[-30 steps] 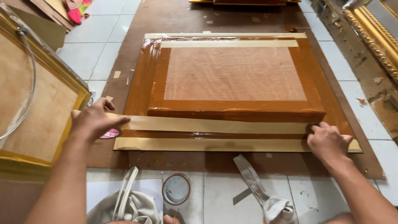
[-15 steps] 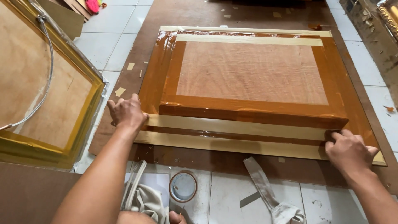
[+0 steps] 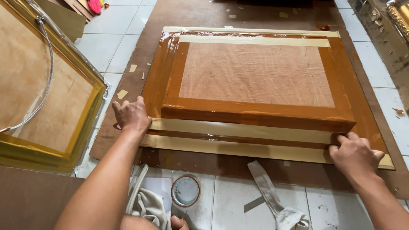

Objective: Applying brown adhesive tape to the back of a picture frame and smoothing it with a cloth to seal the backing.

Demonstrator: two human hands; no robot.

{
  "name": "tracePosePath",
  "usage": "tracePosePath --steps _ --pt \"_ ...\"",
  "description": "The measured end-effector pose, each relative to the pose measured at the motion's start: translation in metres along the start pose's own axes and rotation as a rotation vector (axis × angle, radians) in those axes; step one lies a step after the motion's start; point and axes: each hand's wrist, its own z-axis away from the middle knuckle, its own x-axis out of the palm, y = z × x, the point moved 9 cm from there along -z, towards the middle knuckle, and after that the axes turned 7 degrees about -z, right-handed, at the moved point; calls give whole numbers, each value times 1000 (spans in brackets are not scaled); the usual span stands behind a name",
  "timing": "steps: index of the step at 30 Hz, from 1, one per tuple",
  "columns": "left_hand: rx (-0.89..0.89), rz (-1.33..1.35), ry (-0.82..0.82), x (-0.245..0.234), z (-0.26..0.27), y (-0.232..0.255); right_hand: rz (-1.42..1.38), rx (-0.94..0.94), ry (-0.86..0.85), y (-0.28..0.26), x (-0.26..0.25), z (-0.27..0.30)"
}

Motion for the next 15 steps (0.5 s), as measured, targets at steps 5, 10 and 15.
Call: tracePosePath --steps 5,10,15 --pt "-2 -87 -4 0 1 1 -30 -119 105 -45 -31 20" --pt "58 -44 77 60 -23 7 -347 -434 -253 -155 -57 75" --pt "102 39 178 -28 21 14 -212 -716 -667 -207 -90 169"
